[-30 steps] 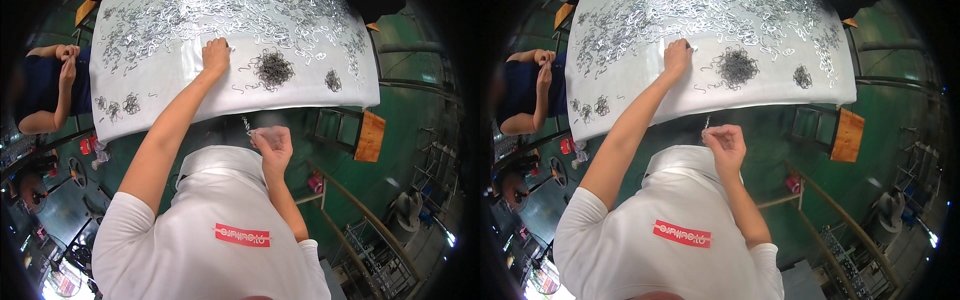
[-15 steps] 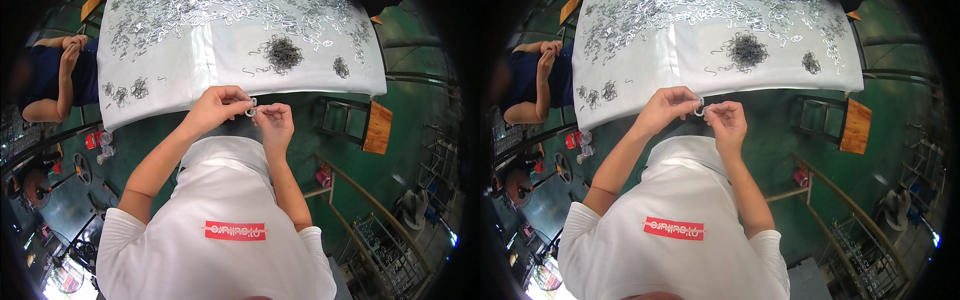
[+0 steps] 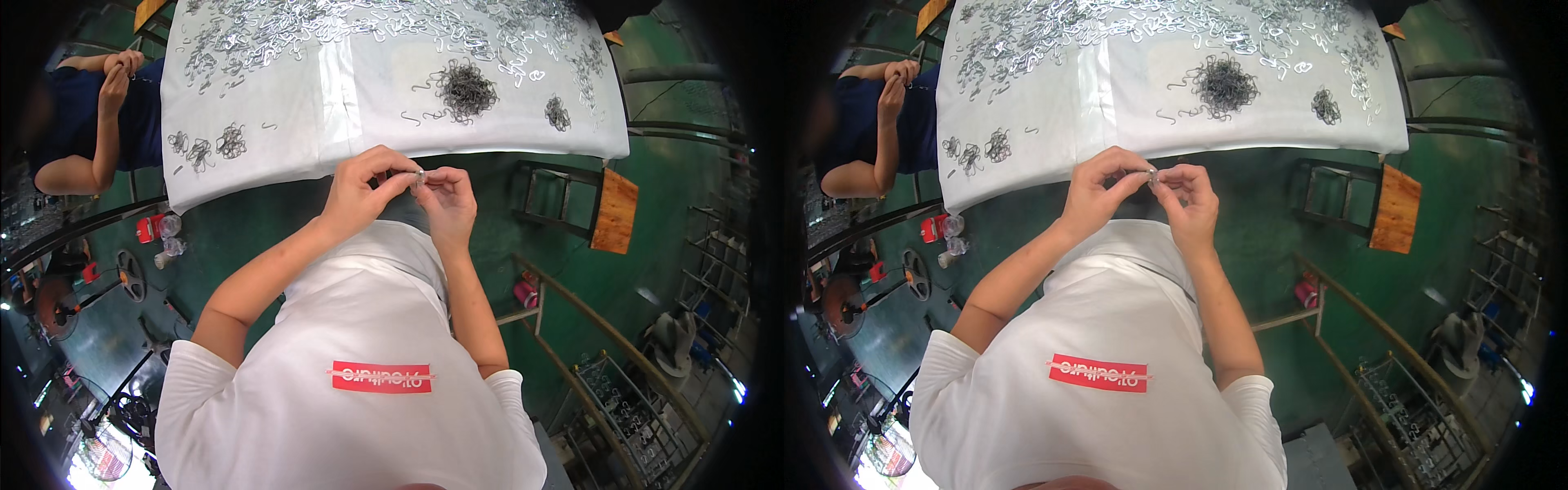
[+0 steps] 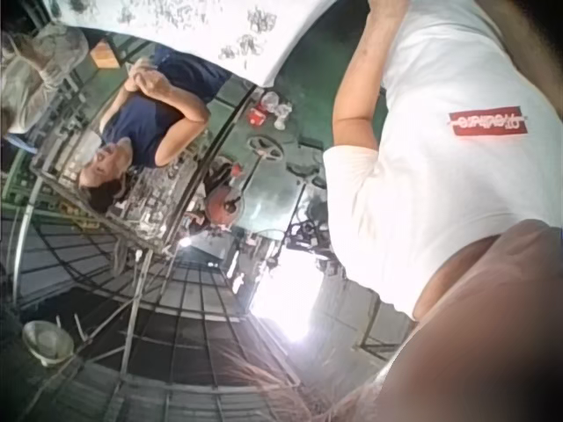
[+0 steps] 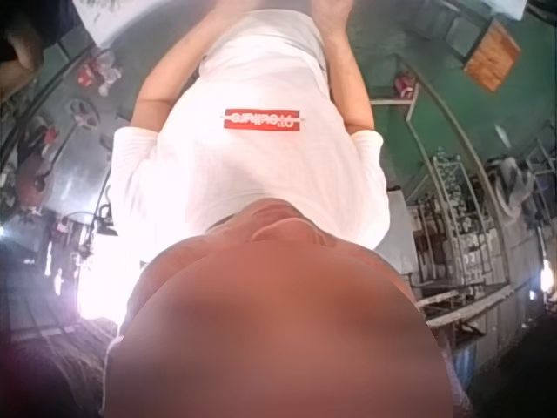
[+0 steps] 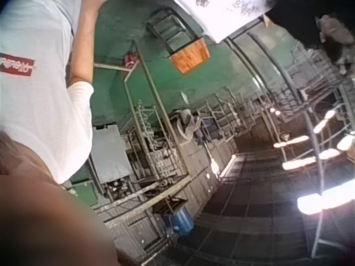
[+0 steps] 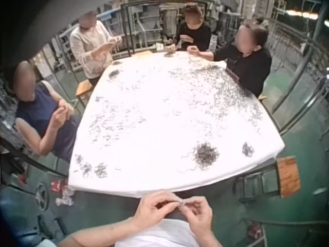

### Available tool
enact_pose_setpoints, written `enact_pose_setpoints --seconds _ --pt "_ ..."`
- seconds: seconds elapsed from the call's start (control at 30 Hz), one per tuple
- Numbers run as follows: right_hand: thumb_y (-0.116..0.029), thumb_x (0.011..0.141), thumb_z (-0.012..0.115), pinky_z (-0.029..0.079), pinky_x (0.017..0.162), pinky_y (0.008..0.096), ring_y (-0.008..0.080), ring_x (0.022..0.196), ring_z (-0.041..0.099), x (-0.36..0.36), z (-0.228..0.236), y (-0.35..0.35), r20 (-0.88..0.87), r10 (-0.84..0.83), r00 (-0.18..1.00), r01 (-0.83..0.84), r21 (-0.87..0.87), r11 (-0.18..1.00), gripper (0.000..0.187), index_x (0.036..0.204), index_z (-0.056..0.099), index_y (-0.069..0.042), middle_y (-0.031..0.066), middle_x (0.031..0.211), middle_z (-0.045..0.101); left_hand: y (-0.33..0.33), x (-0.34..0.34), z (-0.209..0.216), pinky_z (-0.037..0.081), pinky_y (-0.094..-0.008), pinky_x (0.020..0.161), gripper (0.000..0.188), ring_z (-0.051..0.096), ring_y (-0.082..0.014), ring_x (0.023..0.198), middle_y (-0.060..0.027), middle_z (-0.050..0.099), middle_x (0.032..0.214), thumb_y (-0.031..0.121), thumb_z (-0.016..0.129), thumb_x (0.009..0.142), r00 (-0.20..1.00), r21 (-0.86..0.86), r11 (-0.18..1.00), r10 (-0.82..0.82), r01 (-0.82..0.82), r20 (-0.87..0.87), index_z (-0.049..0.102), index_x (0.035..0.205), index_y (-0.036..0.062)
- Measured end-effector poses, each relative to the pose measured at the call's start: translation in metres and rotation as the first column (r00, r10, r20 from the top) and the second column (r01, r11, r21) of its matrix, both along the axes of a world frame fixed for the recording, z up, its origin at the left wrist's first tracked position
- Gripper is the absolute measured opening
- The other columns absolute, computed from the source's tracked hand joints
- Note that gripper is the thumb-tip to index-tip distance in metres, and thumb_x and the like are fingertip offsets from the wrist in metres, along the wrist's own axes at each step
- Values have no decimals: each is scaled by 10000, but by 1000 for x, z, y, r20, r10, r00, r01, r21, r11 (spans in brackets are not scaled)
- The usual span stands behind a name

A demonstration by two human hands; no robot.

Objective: The person picks up small metal hooks and S-shaped clips from a table covered in parts and links them together by hand. The person then hangs the assembled chain onto a metal rack and returns to the table to continue linking more parts.

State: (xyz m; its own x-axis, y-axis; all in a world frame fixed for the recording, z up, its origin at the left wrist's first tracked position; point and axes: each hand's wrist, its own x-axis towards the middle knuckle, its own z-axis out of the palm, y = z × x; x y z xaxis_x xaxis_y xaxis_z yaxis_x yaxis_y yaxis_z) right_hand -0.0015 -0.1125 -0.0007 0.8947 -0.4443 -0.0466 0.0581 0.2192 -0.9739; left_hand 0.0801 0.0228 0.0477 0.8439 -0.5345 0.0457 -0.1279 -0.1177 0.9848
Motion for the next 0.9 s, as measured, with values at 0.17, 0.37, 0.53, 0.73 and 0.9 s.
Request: enact_pose_setpoints --seconds 0.17,0.37,0.53,0.73,0.9 --pt "-34 829 663 490 612 254 119 735 625 13 -10 -37 -117 71 991 -113 -405 907 103 919 615 -16 66 870 659 3 -1 -9 462 -241 598 109 596 -121 736 -44 675 870 42 684 805 997 -40 999 23 -20 69 709 909 60" --pt "-126 806 678 475 635 375 262 710 605 79 -49 -96 -274 5 962 -247 -859 449 80 863 640 -83 77 828 595 10 -3 -15 482 -239 614 127 607 -134 766 -46 675 894 11 686 798 998 -16 999 35 -35 43 706 912 62" --pt "-148 780 692 487 655 415 293 771 613 113 -68 -107 -355 26 935 -352 -913 204 89 830 632 -106 64 856 583 15 -4 -18 484 -240 613 135 606 -131 782 -48 673 901 6 688 796 997 -22 997 69 -68 44 705 918 62" --pt "-154 775 680 488 665 433 313 804 610 114 -76 -113 -459 61 886 -463 -872 160 88 804 616 -99 83 859 582 22 -5 -19 493 -245 617 130 605 -129 793 -51 667 900 4 685 800 994 -44 993 109 -108 11 703 919 53" --pt "-177 823 630 482 673 454 354 800 597 121 -67 -101 -561 54 826 -561 -827 -20 108 840 595 -76 135 894 573 29 -12 -23 498 -280 657 128 607 -170 809 -52 657 874 20 698 784 989 -95 985 145 -141 37 701 907 53"
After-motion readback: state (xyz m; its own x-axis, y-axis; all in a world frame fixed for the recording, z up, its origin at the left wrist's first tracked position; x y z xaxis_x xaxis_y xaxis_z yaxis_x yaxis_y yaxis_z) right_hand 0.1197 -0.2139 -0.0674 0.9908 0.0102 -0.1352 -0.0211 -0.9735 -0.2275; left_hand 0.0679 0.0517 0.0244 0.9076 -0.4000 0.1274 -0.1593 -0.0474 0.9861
